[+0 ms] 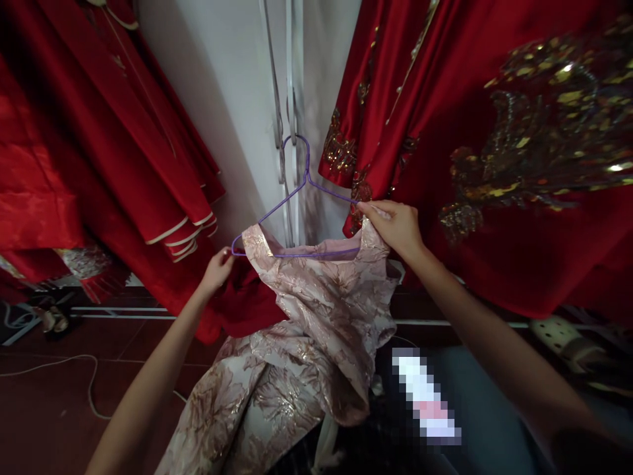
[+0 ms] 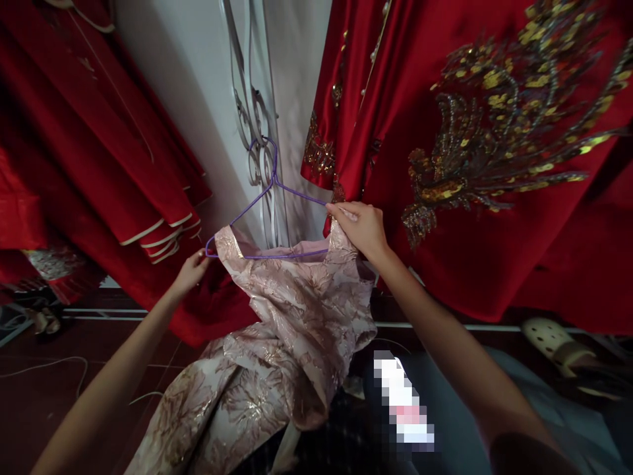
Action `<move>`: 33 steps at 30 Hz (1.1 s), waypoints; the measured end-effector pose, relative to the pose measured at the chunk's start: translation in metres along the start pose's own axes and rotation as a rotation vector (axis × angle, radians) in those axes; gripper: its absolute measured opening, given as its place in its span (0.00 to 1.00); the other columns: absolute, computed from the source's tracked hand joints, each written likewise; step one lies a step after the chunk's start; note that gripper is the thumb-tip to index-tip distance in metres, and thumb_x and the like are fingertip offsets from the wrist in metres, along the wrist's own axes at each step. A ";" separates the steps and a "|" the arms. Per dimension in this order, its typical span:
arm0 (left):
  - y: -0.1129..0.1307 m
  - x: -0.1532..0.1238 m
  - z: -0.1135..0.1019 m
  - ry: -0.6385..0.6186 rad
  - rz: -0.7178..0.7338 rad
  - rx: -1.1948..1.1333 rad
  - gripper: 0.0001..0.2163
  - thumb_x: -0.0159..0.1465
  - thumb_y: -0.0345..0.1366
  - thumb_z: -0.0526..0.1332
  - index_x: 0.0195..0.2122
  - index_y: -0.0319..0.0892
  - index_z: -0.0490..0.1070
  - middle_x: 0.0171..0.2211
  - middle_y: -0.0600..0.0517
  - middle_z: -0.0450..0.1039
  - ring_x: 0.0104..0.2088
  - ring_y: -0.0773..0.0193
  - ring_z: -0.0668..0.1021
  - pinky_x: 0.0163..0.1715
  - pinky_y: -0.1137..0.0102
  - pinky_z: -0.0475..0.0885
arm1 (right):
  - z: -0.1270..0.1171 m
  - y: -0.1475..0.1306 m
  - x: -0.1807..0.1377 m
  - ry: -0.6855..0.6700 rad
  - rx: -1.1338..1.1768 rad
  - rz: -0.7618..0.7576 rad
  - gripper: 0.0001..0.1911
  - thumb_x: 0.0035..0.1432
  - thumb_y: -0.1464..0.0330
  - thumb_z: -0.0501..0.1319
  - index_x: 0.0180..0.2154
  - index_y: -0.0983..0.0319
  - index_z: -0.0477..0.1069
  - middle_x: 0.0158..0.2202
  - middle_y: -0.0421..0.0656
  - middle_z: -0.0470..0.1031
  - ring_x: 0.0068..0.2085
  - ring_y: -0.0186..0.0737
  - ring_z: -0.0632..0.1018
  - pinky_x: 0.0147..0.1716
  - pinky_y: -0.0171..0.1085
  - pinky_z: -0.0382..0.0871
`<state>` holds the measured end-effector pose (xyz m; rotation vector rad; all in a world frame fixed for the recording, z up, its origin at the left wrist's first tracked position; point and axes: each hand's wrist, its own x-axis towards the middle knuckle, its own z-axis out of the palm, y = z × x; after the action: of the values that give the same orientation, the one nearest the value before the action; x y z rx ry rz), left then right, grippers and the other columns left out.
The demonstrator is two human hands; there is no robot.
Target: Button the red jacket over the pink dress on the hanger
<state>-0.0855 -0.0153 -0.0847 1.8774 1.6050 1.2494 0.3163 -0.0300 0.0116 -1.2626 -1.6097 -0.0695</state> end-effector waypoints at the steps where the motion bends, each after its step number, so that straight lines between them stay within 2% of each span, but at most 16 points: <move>1: 0.005 0.008 -0.003 0.073 -0.038 -0.029 0.14 0.57 0.42 0.53 0.35 0.38 0.71 0.33 0.50 0.75 0.35 0.62 0.74 0.40 0.70 0.68 | -0.001 0.000 0.000 0.005 -0.016 -0.017 0.18 0.56 0.54 0.56 0.35 0.57 0.78 0.36 0.43 0.79 0.39 0.48 0.78 0.39 0.41 0.67; 5: 0.032 0.040 -0.021 0.305 -0.202 -0.111 0.12 0.56 0.39 0.53 0.28 0.37 0.72 0.28 0.50 0.73 0.32 0.63 0.73 0.38 0.71 0.67 | -0.007 -0.001 -0.002 0.046 -0.125 -0.085 0.19 0.58 0.54 0.54 0.35 0.58 0.78 0.35 0.45 0.79 0.36 0.45 0.77 0.40 0.42 0.64; 8: 0.070 0.057 -0.030 0.425 -0.243 -0.265 0.12 0.55 0.38 0.53 0.29 0.38 0.73 0.27 0.52 0.72 0.30 0.64 0.73 0.34 0.72 0.67 | -0.009 -0.009 -0.007 0.069 -0.213 -0.119 0.20 0.59 0.53 0.53 0.35 0.58 0.78 0.32 0.45 0.78 0.34 0.44 0.75 0.39 0.42 0.62; 9: 0.087 0.058 -0.029 0.413 -0.227 -0.317 0.12 0.55 0.39 0.53 0.30 0.38 0.73 0.27 0.52 0.72 0.29 0.65 0.73 0.34 0.72 0.67 | -0.008 -0.013 -0.010 0.070 -0.233 -0.129 0.21 0.59 0.53 0.52 0.35 0.58 0.77 0.31 0.45 0.78 0.34 0.44 0.75 0.38 0.42 0.61; 11: 0.123 0.056 -0.016 0.349 -0.101 -0.347 0.11 0.56 0.40 0.54 0.29 0.38 0.72 0.27 0.53 0.72 0.29 0.66 0.72 0.34 0.73 0.67 | -0.006 -0.021 -0.018 0.063 -0.263 -0.146 0.22 0.60 0.52 0.51 0.36 0.58 0.77 0.30 0.45 0.77 0.34 0.43 0.74 0.37 0.41 0.61; 14: 0.172 0.046 0.019 0.184 0.091 -0.274 0.12 0.58 0.40 0.53 0.26 0.38 0.71 0.25 0.54 0.71 0.28 0.67 0.71 0.33 0.74 0.65 | -0.002 -0.031 -0.029 0.064 -0.298 -0.143 0.23 0.61 0.52 0.50 0.37 0.58 0.77 0.29 0.45 0.77 0.34 0.44 0.74 0.37 0.41 0.61; 16: 0.189 0.040 0.037 0.101 0.182 -0.210 0.13 0.59 0.39 0.51 0.23 0.39 0.69 0.22 0.55 0.67 0.27 0.68 0.70 0.31 0.74 0.65 | -0.003 -0.034 -0.033 0.071 -0.300 -0.119 0.24 0.61 0.51 0.50 0.38 0.58 0.77 0.31 0.46 0.77 0.36 0.45 0.75 0.37 0.40 0.61; 18: 0.193 0.040 0.043 0.024 0.258 -0.138 0.12 0.59 0.38 0.51 0.23 0.39 0.68 0.21 0.55 0.65 0.27 0.68 0.69 0.32 0.74 0.65 | -0.009 -0.033 -0.030 0.040 -0.272 -0.062 0.25 0.59 0.49 0.50 0.39 0.58 0.77 0.33 0.46 0.78 0.36 0.46 0.76 0.35 0.40 0.62; 20: 0.189 0.043 0.035 -0.004 0.295 -0.038 0.11 0.59 0.38 0.52 0.23 0.40 0.69 0.24 0.54 0.66 0.31 0.66 0.70 0.37 0.73 0.65 | -0.017 -0.028 -0.017 -0.062 -0.219 0.030 0.29 0.59 0.47 0.47 0.36 0.59 0.78 0.29 0.46 0.78 0.33 0.46 0.77 0.33 0.39 0.63; 22: 0.182 0.049 0.020 -0.022 0.261 0.052 0.11 0.57 0.38 0.54 0.24 0.40 0.72 0.30 0.52 0.69 0.37 0.64 0.71 0.41 0.71 0.66 | -0.024 -0.020 0.005 -0.235 -0.141 0.122 0.35 0.60 0.46 0.41 0.30 0.60 0.78 0.23 0.46 0.76 0.29 0.44 0.76 0.31 0.40 0.64; 23: 0.180 0.051 0.012 -0.068 0.217 0.077 0.11 0.57 0.39 0.55 0.25 0.40 0.73 0.31 0.52 0.70 0.38 0.63 0.72 0.42 0.71 0.66 | -0.025 -0.015 0.019 -0.339 -0.092 0.157 0.37 0.61 0.47 0.38 0.28 0.60 0.78 0.21 0.46 0.75 0.27 0.43 0.76 0.32 0.40 0.65; 25: 0.177 0.054 -0.001 -0.251 0.091 0.083 0.13 0.57 0.42 0.55 0.25 0.40 0.74 0.30 0.51 0.72 0.34 0.62 0.73 0.36 0.71 0.68 | -0.023 -0.006 0.047 -0.604 0.010 0.196 0.37 0.62 0.47 0.37 0.25 0.60 0.78 0.21 0.46 0.75 0.25 0.41 0.75 0.31 0.41 0.67; 27: 0.176 0.054 -0.008 -0.452 -0.011 0.085 0.14 0.56 0.43 0.55 0.24 0.39 0.73 0.25 0.52 0.73 0.26 0.63 0.73 0.27 0.72 0.67 | -0.014 -0.001 0.071 -0.823 0.016 0.174 0.30 0.58 0.48 0.48 0.24 0.61 0.77 0.21 0.46 0.75 0.24 0.40 0.75 0.30 0.40 0.68; 28: 0.176 0.054 -0.010 -0.512 -0.033 0.086 0.14 0.55 0.44 0.56 0.24 0.39 0.73 0.23 0.53 0.73 0.24 0.64 0.72 0.24 0.72 0.66 | -0.006 0.000 0.079 -0.926 0.011 0.148 0.26 0.55 0.48 0.55 0.24 0.62 0.77 0.21 0.46 0.75 0.24 0.39 0.75 0.29 0.40 0.68; 30: 0.173 0.054 -0.013 -0.557 -0.045 0.075 0.14 0.54 0.43 0.56 0.23 0.39 0.73 0.22 0.53 0.73 0.23 0.64 0.72 0.21 0.73 0.64 | 0.010 -0.005 0.087 -1.095 0.034 0.124 0.20 0.46 0.51 0.64 0.26 0.63 0.76 0.21 0.44 0.75 0.24 0.37 0.75 0.29 0.38 0.69; 33: 0.163 0.057 -0.016 -0.546 -0.102 -0.010 0.13 0.53 0.43 0.57 0.24 0.39 0.73 0.24 0.52 0.75 0.23 0.62 0.74 0.20 0.73 0.66 | 0.032 -0.019 0.081 -1.302 0.201 0.190 0.19 0.41 0.55 0.68 0.30 0.64 0.76 0.27 0.42 0.77 0.29 0.34 0.77 0.33 0.33 0.70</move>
<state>-0.0038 -0.0132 0.0686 1.8854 1.3660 0.6209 0.2888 0.0349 0.0664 -1.3427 -2.4250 1.2254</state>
